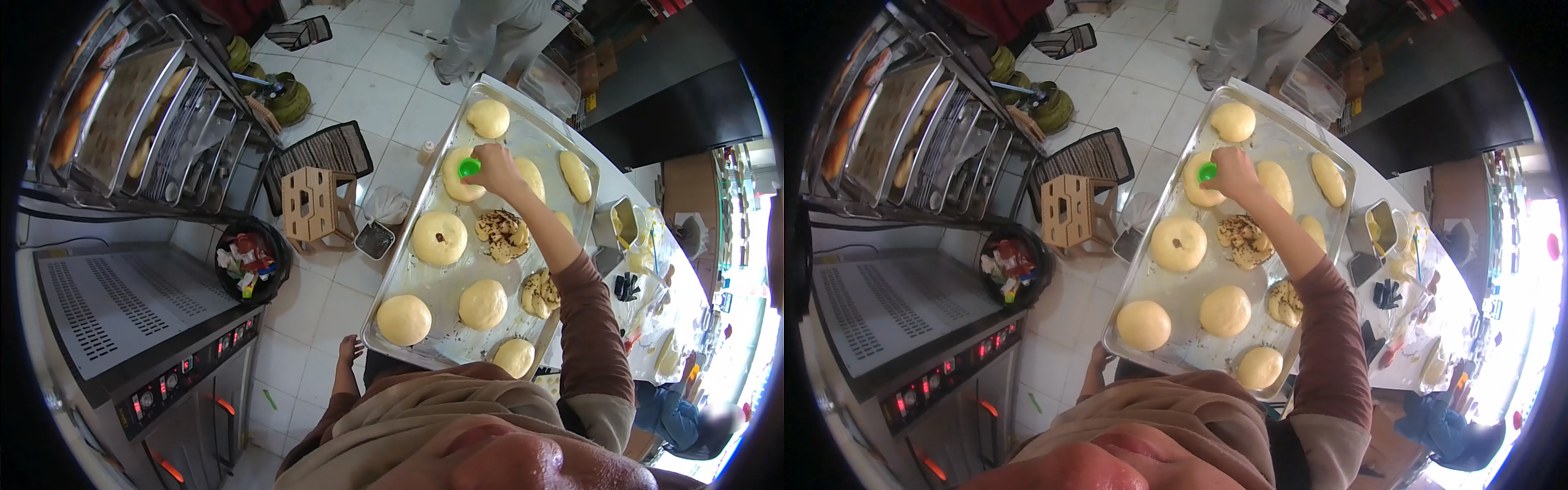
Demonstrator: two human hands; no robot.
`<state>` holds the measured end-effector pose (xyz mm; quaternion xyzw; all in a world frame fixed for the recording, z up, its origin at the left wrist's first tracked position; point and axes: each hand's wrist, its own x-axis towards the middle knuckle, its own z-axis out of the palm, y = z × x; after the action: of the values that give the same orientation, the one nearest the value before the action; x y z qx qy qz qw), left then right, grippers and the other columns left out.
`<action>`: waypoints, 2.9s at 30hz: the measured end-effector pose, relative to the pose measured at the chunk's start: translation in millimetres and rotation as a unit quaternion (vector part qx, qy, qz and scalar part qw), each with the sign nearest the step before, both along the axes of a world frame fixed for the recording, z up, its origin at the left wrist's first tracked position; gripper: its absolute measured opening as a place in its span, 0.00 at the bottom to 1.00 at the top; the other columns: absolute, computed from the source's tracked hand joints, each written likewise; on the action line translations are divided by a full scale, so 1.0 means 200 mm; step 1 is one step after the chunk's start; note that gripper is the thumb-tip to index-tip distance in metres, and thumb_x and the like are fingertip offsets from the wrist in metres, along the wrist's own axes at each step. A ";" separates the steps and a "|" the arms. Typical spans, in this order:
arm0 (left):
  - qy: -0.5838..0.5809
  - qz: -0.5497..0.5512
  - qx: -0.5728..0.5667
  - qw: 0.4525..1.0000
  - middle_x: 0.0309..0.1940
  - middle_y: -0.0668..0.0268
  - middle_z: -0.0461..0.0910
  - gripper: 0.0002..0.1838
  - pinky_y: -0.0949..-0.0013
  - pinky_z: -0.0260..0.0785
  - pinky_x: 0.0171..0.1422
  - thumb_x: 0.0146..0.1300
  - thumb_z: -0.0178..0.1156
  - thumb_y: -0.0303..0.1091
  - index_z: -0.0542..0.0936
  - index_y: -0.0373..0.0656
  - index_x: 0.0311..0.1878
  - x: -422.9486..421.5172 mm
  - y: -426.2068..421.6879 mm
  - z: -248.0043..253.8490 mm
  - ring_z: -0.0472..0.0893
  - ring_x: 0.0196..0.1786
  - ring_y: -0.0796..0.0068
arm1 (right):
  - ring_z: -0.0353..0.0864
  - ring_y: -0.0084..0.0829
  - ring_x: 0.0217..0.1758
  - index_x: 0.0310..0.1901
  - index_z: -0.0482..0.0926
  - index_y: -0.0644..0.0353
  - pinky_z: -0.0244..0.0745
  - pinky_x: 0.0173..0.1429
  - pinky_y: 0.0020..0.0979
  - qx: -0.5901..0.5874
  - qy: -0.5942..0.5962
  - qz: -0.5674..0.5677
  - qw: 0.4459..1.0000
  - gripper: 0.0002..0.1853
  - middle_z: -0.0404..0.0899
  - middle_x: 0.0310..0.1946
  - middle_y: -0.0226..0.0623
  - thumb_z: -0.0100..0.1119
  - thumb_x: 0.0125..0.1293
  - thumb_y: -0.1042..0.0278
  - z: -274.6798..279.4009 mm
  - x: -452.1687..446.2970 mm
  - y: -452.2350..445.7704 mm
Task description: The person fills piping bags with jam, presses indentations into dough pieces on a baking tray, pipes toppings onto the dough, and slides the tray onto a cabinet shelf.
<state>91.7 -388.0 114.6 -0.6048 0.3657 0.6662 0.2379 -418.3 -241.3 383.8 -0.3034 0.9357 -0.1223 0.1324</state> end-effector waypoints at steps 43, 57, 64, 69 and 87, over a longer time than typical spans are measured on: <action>-0.011 0.007 -0.013 1.000 0.32 0.66 0.69 0.13 0.67 0.67 0.32 0.55 0.46 0.40 0.66 0.47 0.42 -0.01 -0.05 -0.02 0.71 0.31 0.72 | 0.75 0.33 0.35 0.30 0.77 0.61 0.69 0.40 0.30 -0.021 0.045 -0.024 0.998 0.25 0.76 0.31 0.41 0.68 0.25 0.57 -0.11 -0.66 0.08; 0.014 0.017 -0.018 1.000 0.33 0.64 0.69 0.15 0.67 0.67 0.33 0.56 0.45 0.42 0.65 0.46 0.43 0.04 -0.05 0.02 0.72 0.33 0.70 | 0.76 0.34 0.33 0.32 0.77 0.62 0.70 0.41 0.28 -0.018 0.037 -0.097 0.994 0.26 0.76 0.30 0.42 0.65 0.26 0.56 0.02 -0.73 0.07; 0.020 0.014 0.011 1.000 0.33 0.65 0.70 0.13 0.66 0.67 0.34 0.57 0.43 0.41 0.66 0.46 0.42 0.02 -0.04 0.00 0.71 0.33 0.70 | 0.76 0.34 0.35 0.33 0.77 0.61 0.70 0.42 0.28 0.000 0.049 -0.053 0.997 0.27 0.76 0.31 0.42 0.68 0.24 0.60 -0.08 -0.69 0.05; 0.020 0.002 -0.003 1.000 0.33 0.66 0.70 0.13 0.67 0.67 0.34 0.57 0.42 0.40 0.66 0.45 0.42 0.03 -0.04 -0.05 0.71 0.33 0.70 | 0.74 0.35 0.38 0.32 0.78 0.56 0.69 0.44 0.31 0.025 0.045 -0.063 0.997 0.27 0.75 0.33 0.38 0.68 0.23 0.55 -0.12 -0.70 0.06; 0.042 -0.047 0.011 0.998 0.37 0.60 0.69 0.18 0.70 0.68 0.32 0.55 0.43 0.42 0.64 0.45 0.47 0.07 -0.08 -0.06 0.72 0.36 0.65 | 0.75 0.38 0.34 0.28 0.76 0.63 0.70 0.40 0.32 -0.074 0.092 -0.237 0.964 0.26 0.75 0.28 0.43 0.65 0.29 0.48 0.09 -0.54 0.15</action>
<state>105.9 -403.6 101.9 -0.5563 0.3959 0.6829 0.2598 -526.9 -211.3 400.9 -0.0923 0.9773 -0.1905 -0.0100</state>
